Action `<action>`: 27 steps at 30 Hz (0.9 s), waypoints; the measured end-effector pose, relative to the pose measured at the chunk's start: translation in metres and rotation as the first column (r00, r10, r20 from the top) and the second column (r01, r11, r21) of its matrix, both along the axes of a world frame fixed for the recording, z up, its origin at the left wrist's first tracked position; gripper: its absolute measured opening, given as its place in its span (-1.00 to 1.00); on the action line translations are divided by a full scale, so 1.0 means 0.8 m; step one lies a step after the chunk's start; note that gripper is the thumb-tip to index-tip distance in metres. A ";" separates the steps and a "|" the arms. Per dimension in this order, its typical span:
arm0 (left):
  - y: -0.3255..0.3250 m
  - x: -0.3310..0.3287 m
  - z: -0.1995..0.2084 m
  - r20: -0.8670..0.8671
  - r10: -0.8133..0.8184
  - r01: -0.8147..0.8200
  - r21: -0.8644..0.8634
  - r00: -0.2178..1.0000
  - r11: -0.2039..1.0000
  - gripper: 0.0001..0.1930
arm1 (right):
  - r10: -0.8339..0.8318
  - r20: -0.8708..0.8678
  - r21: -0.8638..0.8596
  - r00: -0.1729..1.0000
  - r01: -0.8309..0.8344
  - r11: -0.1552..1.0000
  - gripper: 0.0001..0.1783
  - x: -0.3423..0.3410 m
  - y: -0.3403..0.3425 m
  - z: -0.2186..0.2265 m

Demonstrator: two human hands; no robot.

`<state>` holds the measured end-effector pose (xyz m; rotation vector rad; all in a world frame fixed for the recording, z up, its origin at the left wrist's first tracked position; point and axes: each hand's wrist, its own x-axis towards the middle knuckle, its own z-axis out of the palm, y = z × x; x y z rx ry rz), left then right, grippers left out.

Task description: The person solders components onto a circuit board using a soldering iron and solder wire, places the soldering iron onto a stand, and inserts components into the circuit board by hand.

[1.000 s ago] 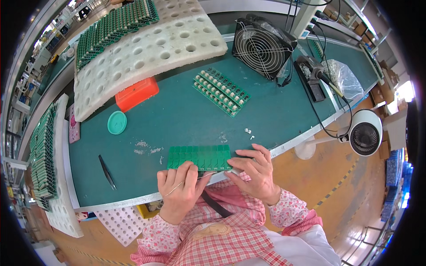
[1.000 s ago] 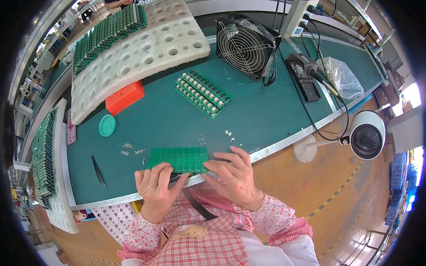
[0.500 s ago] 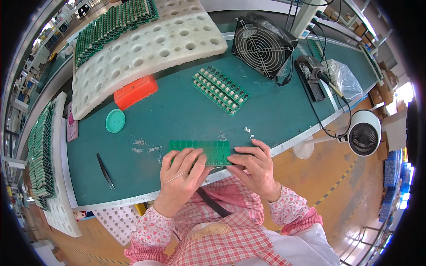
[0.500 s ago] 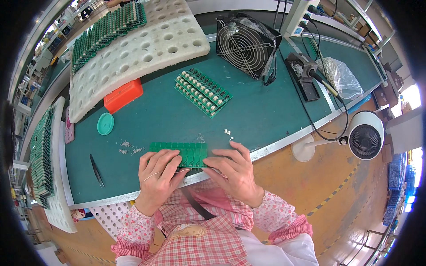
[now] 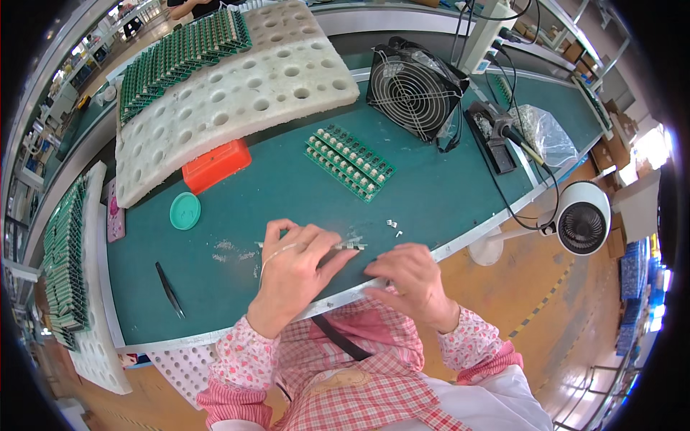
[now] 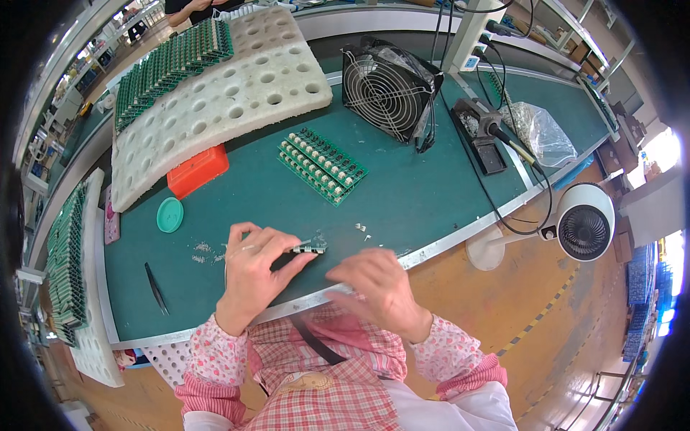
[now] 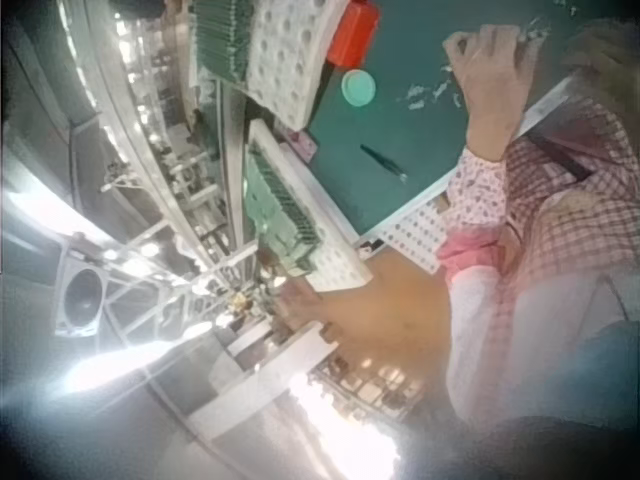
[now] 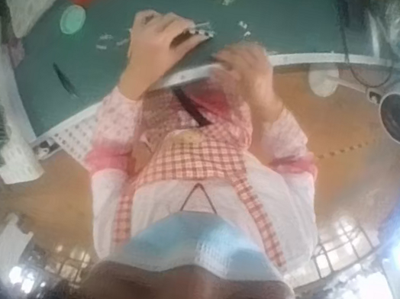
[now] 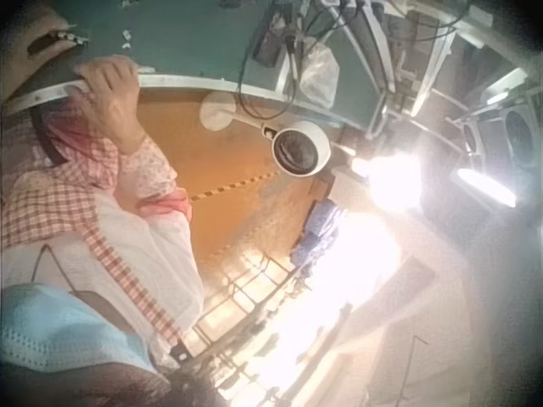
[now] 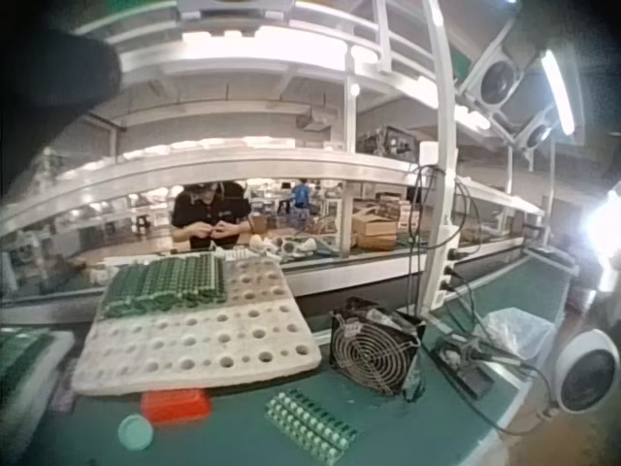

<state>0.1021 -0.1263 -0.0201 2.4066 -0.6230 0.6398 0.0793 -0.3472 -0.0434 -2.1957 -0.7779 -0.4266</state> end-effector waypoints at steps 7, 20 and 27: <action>-0.003 0.016 0.017 -0.145 -0.033 0.037 0.025 0.989 0.999 -0.77 | 0.291 0.146 -0.131 0.946 -0.273 0.953 -0.64 -0.009 -0.017 -0.011; -0.004 0.031 0.018 -0.145 -0.033 0.032 -0.010 0.989 0.999 -0.75 | 0.263 0.208 -0.184 0.942 -0.226 0.957 -0.56 -0.003 -0.008 -0.017; 0.009 0.029 0.013 -0.203 -0.058 0.056 -0.016 0.977 0.998 -0.76 | 0.232 0.119 -0.101 0.965 -0.221 0.970 -0.67 -0.005 0.005 -0.031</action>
